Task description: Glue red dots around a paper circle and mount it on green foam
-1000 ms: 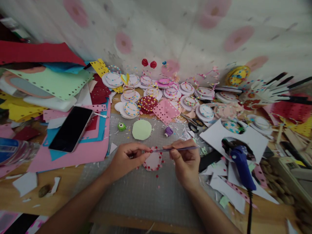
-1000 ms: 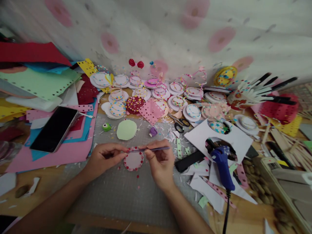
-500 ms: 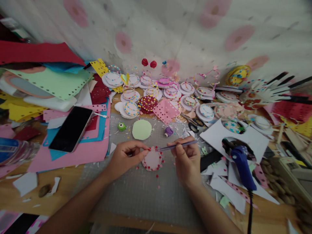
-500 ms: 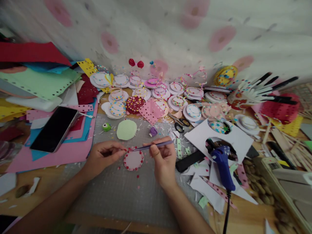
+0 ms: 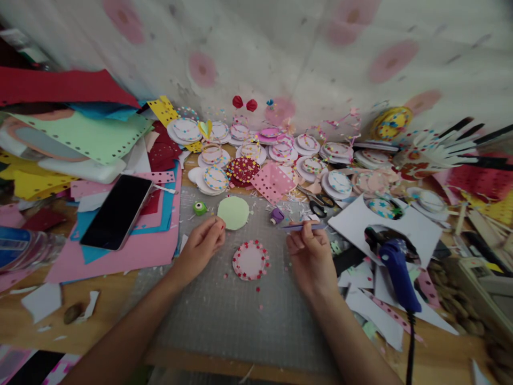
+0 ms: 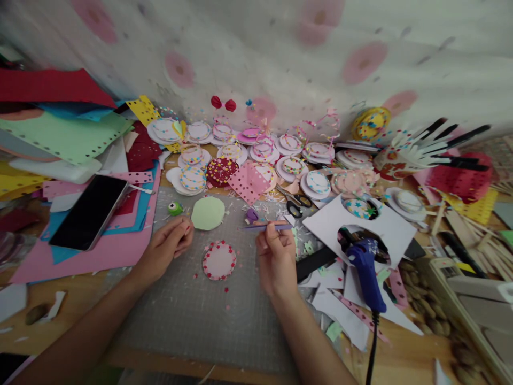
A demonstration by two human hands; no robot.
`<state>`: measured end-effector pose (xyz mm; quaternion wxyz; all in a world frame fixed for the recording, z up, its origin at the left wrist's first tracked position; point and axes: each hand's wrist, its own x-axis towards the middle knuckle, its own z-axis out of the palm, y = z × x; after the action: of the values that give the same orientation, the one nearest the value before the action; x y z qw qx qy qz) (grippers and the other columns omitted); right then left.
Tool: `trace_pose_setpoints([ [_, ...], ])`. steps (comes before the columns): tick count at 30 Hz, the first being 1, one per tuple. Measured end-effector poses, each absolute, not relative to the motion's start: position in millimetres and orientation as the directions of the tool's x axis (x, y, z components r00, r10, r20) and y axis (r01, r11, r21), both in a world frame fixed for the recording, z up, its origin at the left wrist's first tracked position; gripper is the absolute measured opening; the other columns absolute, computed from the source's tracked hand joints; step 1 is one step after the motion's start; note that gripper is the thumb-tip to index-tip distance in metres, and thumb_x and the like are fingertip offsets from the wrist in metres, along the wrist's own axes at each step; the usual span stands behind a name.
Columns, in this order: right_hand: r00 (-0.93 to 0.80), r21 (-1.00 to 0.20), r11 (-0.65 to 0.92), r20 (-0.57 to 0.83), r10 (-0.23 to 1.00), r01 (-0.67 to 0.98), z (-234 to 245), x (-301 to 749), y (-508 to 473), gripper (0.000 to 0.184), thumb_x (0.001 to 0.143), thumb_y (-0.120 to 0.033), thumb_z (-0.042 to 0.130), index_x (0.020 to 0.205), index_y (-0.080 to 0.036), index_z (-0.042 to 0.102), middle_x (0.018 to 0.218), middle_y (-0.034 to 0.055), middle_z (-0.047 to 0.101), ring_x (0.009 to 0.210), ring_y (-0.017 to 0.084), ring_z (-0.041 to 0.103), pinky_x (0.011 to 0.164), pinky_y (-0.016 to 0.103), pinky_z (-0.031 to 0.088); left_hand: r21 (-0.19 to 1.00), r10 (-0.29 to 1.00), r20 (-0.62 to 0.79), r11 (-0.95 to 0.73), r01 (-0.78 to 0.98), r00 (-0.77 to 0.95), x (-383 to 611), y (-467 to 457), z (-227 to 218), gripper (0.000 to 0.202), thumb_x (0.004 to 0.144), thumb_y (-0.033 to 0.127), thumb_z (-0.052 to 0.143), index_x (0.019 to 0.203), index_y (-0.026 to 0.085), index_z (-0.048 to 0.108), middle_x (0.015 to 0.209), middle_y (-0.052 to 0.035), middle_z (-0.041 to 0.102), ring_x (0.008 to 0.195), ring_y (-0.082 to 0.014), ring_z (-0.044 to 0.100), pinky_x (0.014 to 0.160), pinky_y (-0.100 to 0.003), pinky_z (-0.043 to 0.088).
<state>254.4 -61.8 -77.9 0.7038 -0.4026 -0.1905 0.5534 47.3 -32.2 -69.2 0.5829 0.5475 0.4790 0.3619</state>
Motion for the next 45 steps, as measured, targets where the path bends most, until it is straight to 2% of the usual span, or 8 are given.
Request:
trace_pose_setpoints([
  [9,0.313,-0.762,0.073,-0.175,0.934,-0.643,-78.0,254.0,-62.1,0.033,0.068,-0.032,0.081,0.072,-0.020,0.050,0.057,-0.0094,0.043,0.046,0.004,0.030,0.044,0.014,0.029,0.972,0.926,-0.233,0.226,0.060,0.298,42.9,-28.1,-71.5,0.038,0.089,0.040,0.050,0.060,0.017,0.042,0.049,0.0076,0.032,0.043,-0.0061,0.026,0.042,-0.021,0.019],
  [16,0.308,-0.759,0.065,-0.183,0.933,-0.648,-77.1,253.8,-61.8,0.033,0.066,-0.031,0.082,0.070,-0.020,0.051,0.056,-0.0095,0.042,0.046,0.004,0.028,0.044,0.015,0.029,0.971,0.932,-0.234,0.236,0.025,0.279,38.9,-26.0,-67.9,0.025,0.082,0.035,0.060,0.069,0.016,0.053,0.057,0.0062,0.041,0.046,-0.0056,0.031,0.044,-0.020,0.019],
  [21,0.295,-0.765,0.070,-0.162,0.942,-0.641,-78.4,254.6,-62.2,0.032,0.069,-0.032,0.080,0.072,-0.020,0.050,0.056,-0.0097,0.041,0.046,0.004,0.029,0.044,0.014,0.028,0.964,0.941,-0.225,0.178,0.196,0.252,36.4,-25.1,-69.0,0.040,0.087,0.039,0.052,0.055,0.018,0.038,0.048,0.0065,0.033,0.044,-0.0068,0.028,0.044,-0.022,0.020],
  [26,0.315,-0.774,0.064,-0.180,0.932,-0.630,-78.0,254.7,-62.6,0.032,0.068,-0.032,0.080,0.073,-0.021,0.051,0.061,-0.0080,0.048,0.047,0.005,0.030,0.045,0.017,0.027,0.899,0.988,-0.054,-0.015,0.437,0.146,33.9,-24.1,-71.0,0.049,0.089,0.039,0.049,0.047,0.018,0.035,0.045,0.0049,0.033,0.046,-0.0087,0.033,0.050,-0.024,0.028],
  [28,0.334,-0.776,0.057,-0.202,0.921,-0.628,-77.4,253.8,-62.9,0.032,0.066,-0.033,0.080,0.072,-0.020,0.052,0.065,-0.0062,0.054,0.047,0.005,0.030,0.045,0.018,0.027,0.878,0.994,0.049,-0.090,0.470,0.100,33.9,-25.0,-70.8,0.041,0.090,0.035,0.048,0.053,0.018,0.044,0.051,0.0033,0.041,0.052,-0.0104,0.039,0.053,-0.024,0.032],
  [32,0.354,-0.805,0.069,-0.179,0.918,-0.589,-76.0,249.1,-65.8,0.030,0.067,-0.033,0.080,0.074,-0.021,0.054,0.068,-0.0040,0.062,0.047,0.006,0.033,0.047,0.019,0.028,0.894,0.980,0.179,-0.200,0.401,0.090,38.2,-31.6,-67.0,0.018,0.089,0.030,0.051,0.082,0.017,0.060,0.074,-0.0009,0.057,0.063,-0.0123,0.049,0.058,-0.022,0.038],
  [40,0.312,-0.900,0.184,0.056,0.948,-0.396,-77.5,237.0,-78.8,0.019,0.077,-0.030,0.074,0.078,-0.023,0.056,0.074,-0.0024,0.065,0.060,0.011,0.058,0.056,0.023,0.040,0.924,0.932,0.102,-0.219,0.314,0.348,48.4,-52.5,-69.5,0.016,0.084,0.027,0.060,0.088,0.019,0.072,0.072,-0.0037,0.068,0.061,-0.0132,0.057,0.055,-0.021,0.042],
  [45,0.210,-0.904,0.184,0.108,0.972,-0.385,-82.0,236.7,-81.4,0.012,0.082,-0.026,0.070,0.082,-0.024,0.058,0.078,-0.0014,0.067,0.064,0.011,0.061,0.056,0.022,0.042,0.922,0.929,0.139,-0.247,0.297,0.342,47.6,-57.2,-76.8,0.014,0.081,0.024,0.063,0.090,0.019,0.073,0.068,-0.0029,0.069,0.054,-0.0116,0.055,0.051,-0.020,0.041],
])
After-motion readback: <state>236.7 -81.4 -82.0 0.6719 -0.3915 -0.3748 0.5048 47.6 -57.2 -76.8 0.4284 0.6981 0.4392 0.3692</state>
